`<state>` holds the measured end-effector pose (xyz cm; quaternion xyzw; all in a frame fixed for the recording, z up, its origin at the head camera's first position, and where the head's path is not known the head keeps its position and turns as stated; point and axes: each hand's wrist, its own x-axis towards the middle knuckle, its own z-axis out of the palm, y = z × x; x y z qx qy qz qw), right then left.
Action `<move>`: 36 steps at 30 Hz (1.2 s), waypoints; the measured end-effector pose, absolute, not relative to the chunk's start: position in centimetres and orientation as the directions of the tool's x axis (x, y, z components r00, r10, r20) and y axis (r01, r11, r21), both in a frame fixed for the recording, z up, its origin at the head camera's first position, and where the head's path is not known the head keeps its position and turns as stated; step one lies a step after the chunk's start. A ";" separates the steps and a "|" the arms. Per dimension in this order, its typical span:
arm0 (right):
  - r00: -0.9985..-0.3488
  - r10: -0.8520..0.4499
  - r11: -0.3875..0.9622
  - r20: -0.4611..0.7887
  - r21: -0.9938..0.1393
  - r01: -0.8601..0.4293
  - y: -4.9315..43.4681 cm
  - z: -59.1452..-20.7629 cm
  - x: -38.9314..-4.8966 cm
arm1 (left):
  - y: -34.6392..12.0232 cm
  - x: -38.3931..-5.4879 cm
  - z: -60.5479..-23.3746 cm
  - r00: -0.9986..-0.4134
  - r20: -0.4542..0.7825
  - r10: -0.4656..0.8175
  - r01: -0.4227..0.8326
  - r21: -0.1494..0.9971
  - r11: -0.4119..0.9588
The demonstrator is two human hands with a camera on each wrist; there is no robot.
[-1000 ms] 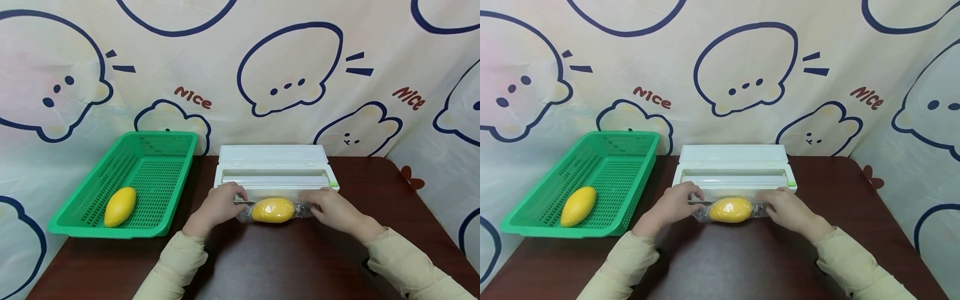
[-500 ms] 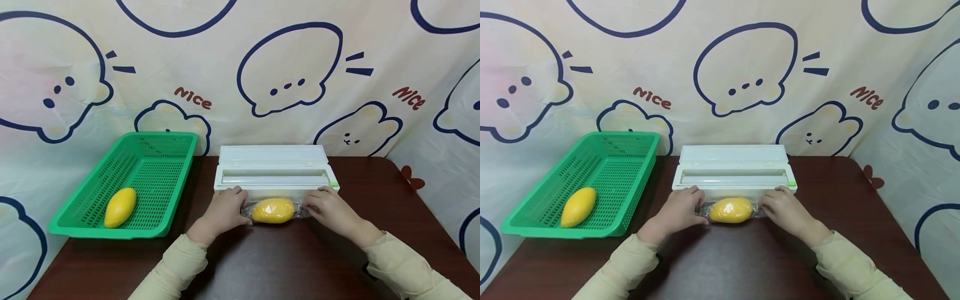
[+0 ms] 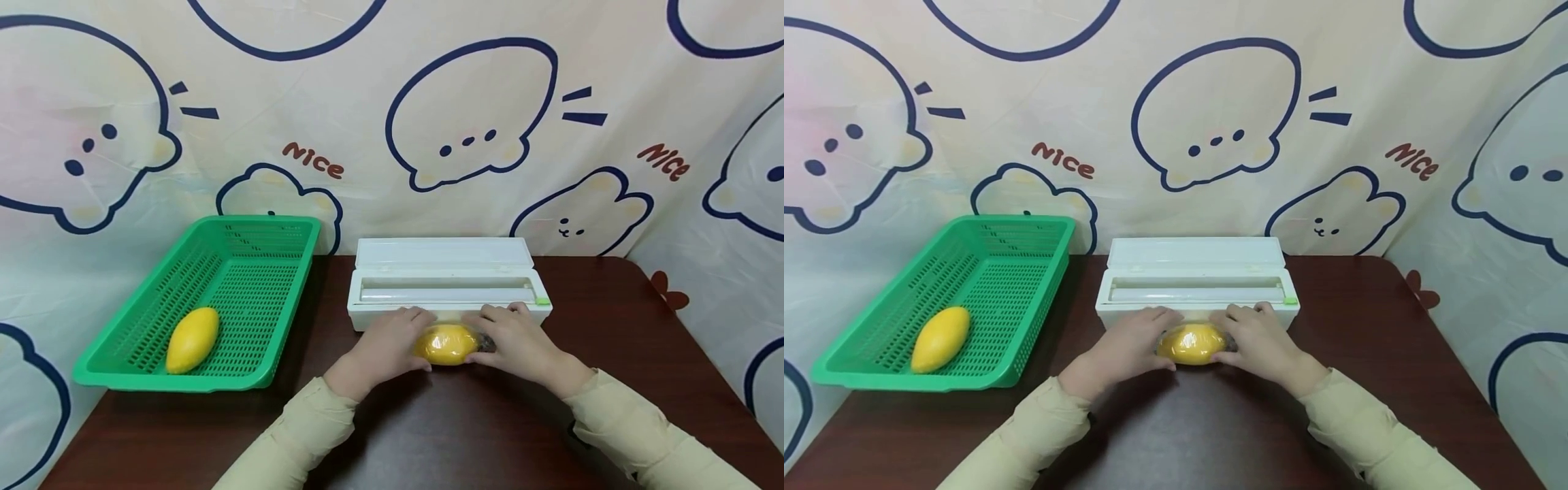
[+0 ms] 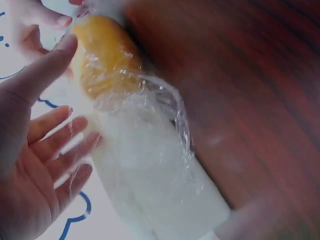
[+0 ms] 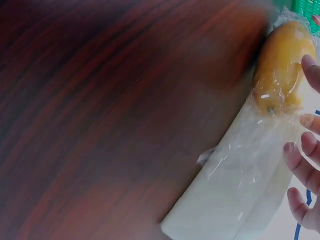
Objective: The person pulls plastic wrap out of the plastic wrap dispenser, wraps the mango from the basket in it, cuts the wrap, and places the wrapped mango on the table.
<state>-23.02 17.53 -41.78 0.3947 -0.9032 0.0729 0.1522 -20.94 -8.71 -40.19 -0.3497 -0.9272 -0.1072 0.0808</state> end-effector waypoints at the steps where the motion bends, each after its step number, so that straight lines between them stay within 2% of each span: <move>1: -0.627 -0.702 0.665 0.337 -0.005 -0.747 17.4 -41.8 -23.1 | -8.6 -21.0 -40.3 -0.730 0.214 0.650 0.682 0.162 0.713; 4: -0.555 -0.742 0.605 0.377 0.019 -0.796 17.5 -42.0 -23.1 | -8.5 -21.1 -40.7 -0.714 0.175 0.678 0.700 0.198 0.686; 9: -0.389 -0.784 0.478 0.484 0.072 -0.875 18.0 -42.3 -23.3 | -8.9 -21.1 -41.0 -0.724 0.126 0.678 0.684 0.259 0.682; 11: -0.368 -0.784 0.461 0.500 0.073 -0.884 18.0 -42.3 -23.3 | -9.0 -21.0 -41.1 -0.728 0.122 0.674 0.678 0.273 0.683; 13: -0.394 -0.781 0.479 0.485 0.060 -0.876 17.8 -42.3 -23.2 | -9.1 -21.0 -41.1 -0.728 0.124 0.675 0.678 0.279 0.680; 18: -0.519 -0.777 0.548 0.355 -0.024 -0.836 17.2 -42.3 -22.7 | -9.0 -20.8 -41.2 -0.723 0.122 0.680 0.683 0.278 0.676; 25: -0.638 -0.721 0.621 0.270 -0.156 -0.768 16.7 -42.5 -22.3 | -9.3 -20.8 -41.4 -0.757 0.093 0.646 0.639 0.310 0.704; 34: -0.657 -0.697 0.649 0.288 -0.138 -0.748 16.1 -42.9 -22.1 | -10.0 -20.6 -41.8 -0.788 0.119 0.605 0.602 0.358 0.714; 36: -0.657 -0.687 0.646 0.312 -0.153 -0.748 16.4 -42.9 -21.9 | -10.2 -20.5 -41.7 -0.785 0.159 0.599 0.608 0.385 0.694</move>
